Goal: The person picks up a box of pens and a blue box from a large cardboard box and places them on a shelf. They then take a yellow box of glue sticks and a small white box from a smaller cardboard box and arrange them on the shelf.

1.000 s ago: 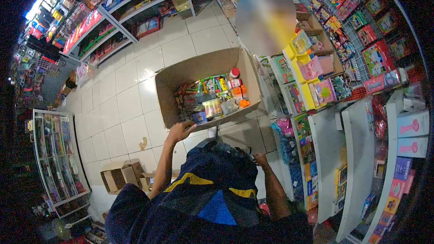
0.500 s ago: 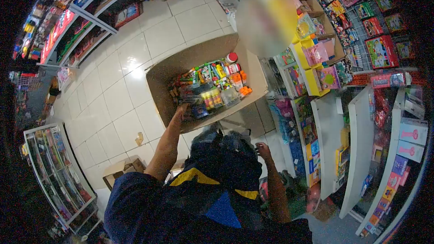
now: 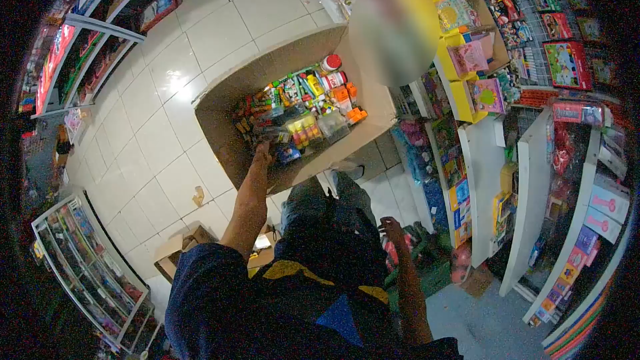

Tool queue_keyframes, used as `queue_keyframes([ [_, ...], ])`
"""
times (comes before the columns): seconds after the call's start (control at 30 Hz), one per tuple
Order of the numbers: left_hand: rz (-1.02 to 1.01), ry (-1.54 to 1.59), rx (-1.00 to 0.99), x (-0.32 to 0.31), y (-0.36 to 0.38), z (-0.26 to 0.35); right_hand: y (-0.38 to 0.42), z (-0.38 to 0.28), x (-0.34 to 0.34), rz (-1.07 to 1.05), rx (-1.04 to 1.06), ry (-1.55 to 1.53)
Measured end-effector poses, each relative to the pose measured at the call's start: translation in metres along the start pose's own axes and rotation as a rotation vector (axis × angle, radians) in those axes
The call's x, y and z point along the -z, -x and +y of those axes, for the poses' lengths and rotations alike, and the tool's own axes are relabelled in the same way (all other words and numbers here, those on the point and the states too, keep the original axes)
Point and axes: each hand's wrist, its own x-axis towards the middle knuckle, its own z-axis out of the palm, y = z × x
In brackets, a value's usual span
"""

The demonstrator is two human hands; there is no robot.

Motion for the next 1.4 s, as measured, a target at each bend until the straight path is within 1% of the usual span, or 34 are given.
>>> queue_keyframes([
  [0.1,-0.088,0.124,0.031,0.005,0.011,0.011,-0.038,0.045,0.012,-0.287,0.16,-0.399],
  [0.13,-0.118,0.179,0.041,0.007,0.014,0.015,-0.024,0.011,0.002,-0.136,-0.059,-0.213],
  [0.2,-0.171,0.31,0.049,0.009,0.023,0.026,-0.011,-0.023,-0.018,-0.06,0.022,-0.026],
  [0.23,-0.19,0.395,0.032,0.008,0.033,0.036,-0.009,-0.029,-0.021,-0.02,0.065,0.068],
  [0.27,-0.202,0.516,-0.016,0.006,0.045,0.044,-0.004,-0.036,-0.022,-0.06,0.177,0.052],
  [0.37,-0.043,0.642,-0.029,-0.001,0.047,0.057,-0.013,-0.047,-0.029,-0.012,0.23,0.104],
  [0.4,0.008,0.591,0.03,-0.004,0.058,0.072,-0.011,-0.055,-0.031,-0.013,0.196,0.093],
  [0.43,-0.156,0.531,-0.028,0.005,0.04,0.062,-0.011,-0.061,-0.032,-0.012,0.194,0.106],
  [0.5,-0.482,0.4,-0.145,0.03,-0.033,0.006,-0.011,-0.069,-0.035,-0.009,0.193,0.13],
  [0.57,-0.165,-0.024,-0.209,0.014,-0.018,0.007,-0.016,-0.064,-0.034,-0.005,0.196,0.129],
  [0.6,-0.05,-0.207,-0.223,0.008,-0.013,0.003,-0.019,-0.062,-0.033,-0.003,0.197,0.128],
  [0.7,0.007,-0.515,-0.292,0.001,-0.018,-0.024,-0.017,-0.061,-0.032,-0.016,0.137,0.112],
  [0.83,0.049,-0.783,-0.401,-0.003,-0.037,-0.061,-0.01,-0.055,-0.03,-0.019,0.126,0.081],
  [0.97,0.196,-0.965,-0.649,0.003,-0.072,-0.096,-0.001,-0.048,-0.029,-0.025,0.143,0.052],
  [1.07,-0.157,-0.548,-0.599,0.018,-0.083,-0.09,-0.006,-0.034,-0.031,-0.02,0.123,0.022],
  [1.17,-0.193,-0.797,-0.281,0.016,-0.037,-0.041,-0.007,-0.033,-0.034,-0.032,0.125,-0.03],
  [1.27,-0.16,-1.141,-0.377,0.025,-0.037,-0.019,-0.015,-0.028,-0.037,-0.038,0.138,-0.076],
  [1.33,-0.19,-1.261,-0.316,0.024,0.005,0.025,-0.019,-0.023,-0.036,-0.032,0.167,-0.058],
  [1.4,-0.228,-1.232,-0.178,0.022,0.081,0.09,-0.023,-0.031,-0.036,-0.021,0.224,0.008],
])
